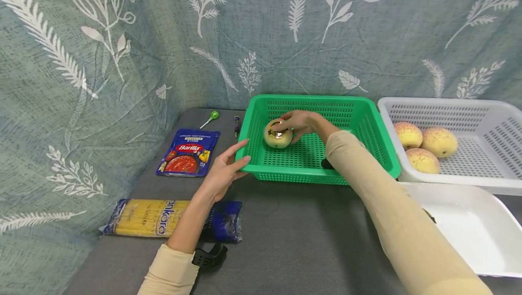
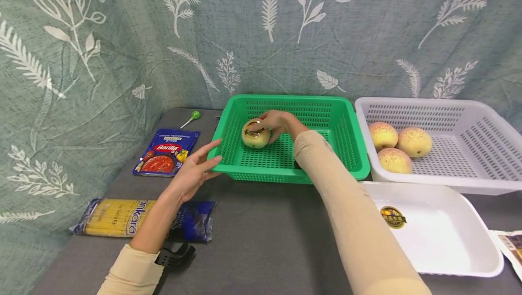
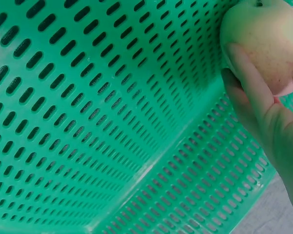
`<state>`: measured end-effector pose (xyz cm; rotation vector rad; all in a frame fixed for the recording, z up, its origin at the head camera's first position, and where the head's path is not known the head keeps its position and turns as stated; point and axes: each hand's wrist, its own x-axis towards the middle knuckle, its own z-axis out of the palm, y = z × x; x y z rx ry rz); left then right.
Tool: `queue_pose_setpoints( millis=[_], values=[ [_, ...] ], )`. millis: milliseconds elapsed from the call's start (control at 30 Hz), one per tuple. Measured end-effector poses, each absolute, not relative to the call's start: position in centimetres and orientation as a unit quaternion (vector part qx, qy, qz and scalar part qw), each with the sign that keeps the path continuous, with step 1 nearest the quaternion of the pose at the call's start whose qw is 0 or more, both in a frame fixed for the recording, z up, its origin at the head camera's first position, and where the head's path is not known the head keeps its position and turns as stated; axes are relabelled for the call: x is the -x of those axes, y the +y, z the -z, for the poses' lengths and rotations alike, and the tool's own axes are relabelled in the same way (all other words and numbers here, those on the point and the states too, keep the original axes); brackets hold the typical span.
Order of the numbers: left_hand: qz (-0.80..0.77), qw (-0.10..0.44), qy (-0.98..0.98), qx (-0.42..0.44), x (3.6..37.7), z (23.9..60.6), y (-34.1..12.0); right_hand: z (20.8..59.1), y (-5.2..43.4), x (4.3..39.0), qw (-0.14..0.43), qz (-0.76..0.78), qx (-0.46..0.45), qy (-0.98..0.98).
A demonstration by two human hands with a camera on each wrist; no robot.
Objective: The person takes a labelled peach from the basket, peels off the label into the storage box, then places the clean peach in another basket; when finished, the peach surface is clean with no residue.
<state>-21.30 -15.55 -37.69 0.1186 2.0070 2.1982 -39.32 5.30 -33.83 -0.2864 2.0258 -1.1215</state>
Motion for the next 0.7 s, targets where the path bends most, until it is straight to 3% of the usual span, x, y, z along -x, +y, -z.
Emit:
queue_pose_setpoints(
  millis=[333,700],
  values=[
    [-0.734,0.083,0.673,-0.038,21.3,37.6,-15.6,32.9,6.0,39.2,0.392,0.44,0.129,0.798],
    [-0.738,0.084,0.669,-0.035,21.3,37.6,-15.5,27.2,10.4,37.2,0.399,0.464,0.18,0.77]
  ],
)
